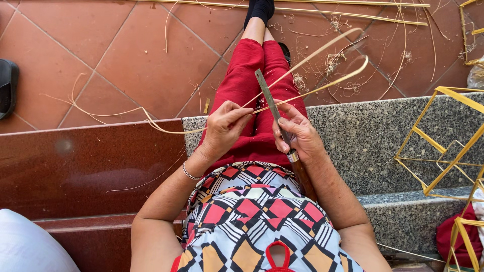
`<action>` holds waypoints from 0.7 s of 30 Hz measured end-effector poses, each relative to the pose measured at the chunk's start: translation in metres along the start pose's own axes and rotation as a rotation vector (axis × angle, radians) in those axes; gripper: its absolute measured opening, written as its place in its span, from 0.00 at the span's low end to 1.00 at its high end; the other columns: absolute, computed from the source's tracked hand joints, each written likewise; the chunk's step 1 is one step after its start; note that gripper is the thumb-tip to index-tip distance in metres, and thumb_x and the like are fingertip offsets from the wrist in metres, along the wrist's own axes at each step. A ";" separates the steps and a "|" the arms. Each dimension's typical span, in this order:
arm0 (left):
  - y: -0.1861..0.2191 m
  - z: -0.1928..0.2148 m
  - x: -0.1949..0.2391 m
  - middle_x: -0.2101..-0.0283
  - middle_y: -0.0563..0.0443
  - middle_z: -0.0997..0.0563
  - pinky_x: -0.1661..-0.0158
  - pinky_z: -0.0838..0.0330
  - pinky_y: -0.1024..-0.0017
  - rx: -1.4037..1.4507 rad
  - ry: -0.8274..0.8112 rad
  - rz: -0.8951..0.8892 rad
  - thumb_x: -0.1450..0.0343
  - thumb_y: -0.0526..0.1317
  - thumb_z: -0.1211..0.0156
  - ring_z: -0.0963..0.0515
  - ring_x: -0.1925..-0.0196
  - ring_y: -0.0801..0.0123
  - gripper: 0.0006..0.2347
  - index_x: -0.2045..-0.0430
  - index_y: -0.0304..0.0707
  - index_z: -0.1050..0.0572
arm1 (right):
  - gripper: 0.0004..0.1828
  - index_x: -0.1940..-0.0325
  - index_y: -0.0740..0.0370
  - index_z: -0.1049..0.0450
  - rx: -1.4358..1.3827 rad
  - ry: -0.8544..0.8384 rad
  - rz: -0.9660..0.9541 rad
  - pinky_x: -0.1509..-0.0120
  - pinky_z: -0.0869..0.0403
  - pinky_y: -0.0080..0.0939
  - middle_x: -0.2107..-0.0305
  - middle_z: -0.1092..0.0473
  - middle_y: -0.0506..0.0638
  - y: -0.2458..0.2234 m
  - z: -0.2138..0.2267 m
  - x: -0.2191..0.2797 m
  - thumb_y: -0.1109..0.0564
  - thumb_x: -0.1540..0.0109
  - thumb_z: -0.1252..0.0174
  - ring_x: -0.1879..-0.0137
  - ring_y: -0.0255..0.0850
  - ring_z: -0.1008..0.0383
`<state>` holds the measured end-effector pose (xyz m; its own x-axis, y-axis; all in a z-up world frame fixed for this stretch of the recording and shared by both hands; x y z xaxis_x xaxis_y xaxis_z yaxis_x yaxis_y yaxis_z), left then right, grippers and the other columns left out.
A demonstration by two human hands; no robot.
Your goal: The person sits on the floor and uses a knife to shave and smooth thin bamboo strips. They repeatedly draw the knife along the strips to remove fibers and refine the edges, handling several strips one at a time.
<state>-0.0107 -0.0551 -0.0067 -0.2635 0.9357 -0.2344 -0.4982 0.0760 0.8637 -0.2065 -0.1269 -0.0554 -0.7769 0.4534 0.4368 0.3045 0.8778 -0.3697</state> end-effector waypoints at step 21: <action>0.014 0.003 0.000 0.72 0.48 0.23 0.68 0.27 0.69 0.037 -0.150 0.055 0.31 0.30 0.32 0.21 0.70 0.65 0.05 0.65 0.33 0.20 | 0.19 0.38 0.64 0.36 0.121 -0.040 -0.038 0.77 0.29 0.34 0.72 0.27 0.56 0.003 -0.011 -0.006 0.64 0.33 0.43 0.79 0.39 0.29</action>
<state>-0.0148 -0.0531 0.0065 -0.1621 0.9796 -0.1192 -0.4550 0.0330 0.8899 -0.1953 -0.1255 -0.0500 -0.8084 0.4121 0.4203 0.2080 0.8680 -0.4509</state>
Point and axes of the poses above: each hand's wrist, its own x-axis away from the middle knuckle, its own z-axis out of the back of the hand, y = z × x, the point moved 5 cm from there along -x, towards the middle knuckle
